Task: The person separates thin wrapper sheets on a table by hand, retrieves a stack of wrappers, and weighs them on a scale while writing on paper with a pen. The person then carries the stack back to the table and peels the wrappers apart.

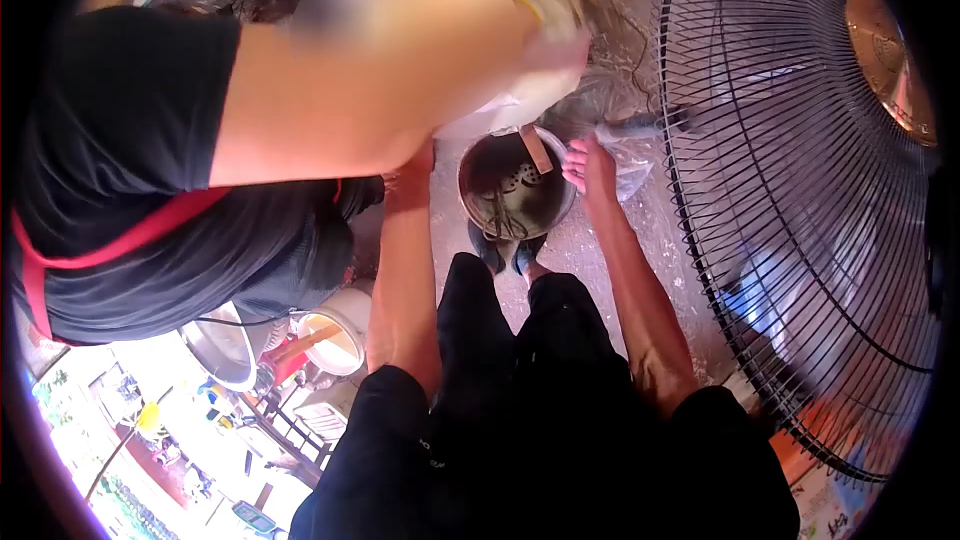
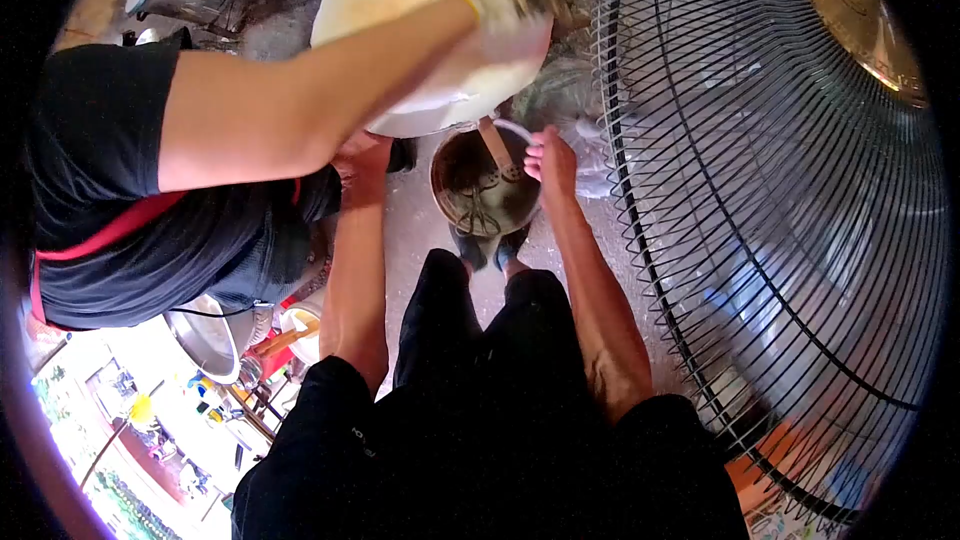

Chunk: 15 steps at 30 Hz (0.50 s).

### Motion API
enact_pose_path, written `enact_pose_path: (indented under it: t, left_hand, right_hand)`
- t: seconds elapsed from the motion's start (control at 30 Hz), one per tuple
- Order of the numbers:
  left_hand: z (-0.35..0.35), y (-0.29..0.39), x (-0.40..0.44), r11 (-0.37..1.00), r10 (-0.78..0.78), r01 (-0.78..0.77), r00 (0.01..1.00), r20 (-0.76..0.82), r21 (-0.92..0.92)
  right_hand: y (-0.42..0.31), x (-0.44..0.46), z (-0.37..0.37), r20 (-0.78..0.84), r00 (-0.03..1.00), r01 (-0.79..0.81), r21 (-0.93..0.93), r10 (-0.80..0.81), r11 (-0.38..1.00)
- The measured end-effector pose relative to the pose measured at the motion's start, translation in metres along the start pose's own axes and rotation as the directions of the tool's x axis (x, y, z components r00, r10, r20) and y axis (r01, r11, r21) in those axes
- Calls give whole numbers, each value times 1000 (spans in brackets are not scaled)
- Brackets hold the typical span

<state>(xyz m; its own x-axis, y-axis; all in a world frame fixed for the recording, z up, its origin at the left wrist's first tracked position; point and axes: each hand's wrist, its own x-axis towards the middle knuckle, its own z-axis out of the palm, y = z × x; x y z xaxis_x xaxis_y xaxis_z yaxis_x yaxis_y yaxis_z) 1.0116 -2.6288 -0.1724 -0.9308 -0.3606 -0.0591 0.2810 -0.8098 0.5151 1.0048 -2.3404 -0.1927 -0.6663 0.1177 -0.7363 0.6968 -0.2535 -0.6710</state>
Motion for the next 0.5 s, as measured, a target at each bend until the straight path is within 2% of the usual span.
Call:
enact_pose_path:
  t: [0.07,0.1,0.13,0.17,0.23,0.27,0.3,0.37,0.4,0.5]
  left_hand:
    - [-3,3,4,999,-11,15,995,-95,40]
    - [-6,5,8,986,-128,105,976,-178,-129]
    - [22,12,5,934,-249,117,891,-379,-338]
    - [23,13,11,942,-230,114,904,-360,-316]
    - [39,14,9,962,-216,121,884,-414,-245]
    - [44,17,6,961,-224,127,879,-422,-247]
    - [48,20,7,940,-268,145,877,-400,-310]
    - [54,25,16,912,-315,172,874,-370,-372]
    - [55,27,19,918,-325,198,872,-366,-343]
    - [60,31,28,921,-340,232,869,-359,-312]
  right_hand:
    - [-5,-3,22,32,999,-12,-33,13,999]
    - [-9,-8,33,115,988,-110,24,106,994]
    - [-11,-9,40,202,961,-209,77,190,975]
    - [-9,-8,42,192,963,-211,90,191,973]
    - [-6,-3,43,295,950,-160,162,107,974]
    - [-5,1,43,220,973,-94,108,69,990]
    - [-8,10,42,215,974,-98,108,73,989]
    - [-28,13,46,22,997,-66,-63,67,996]
    - [-35,7,47,54,999,0,3,0,1000]
    - [-45,3,51,69,998,-20,75,15,997]
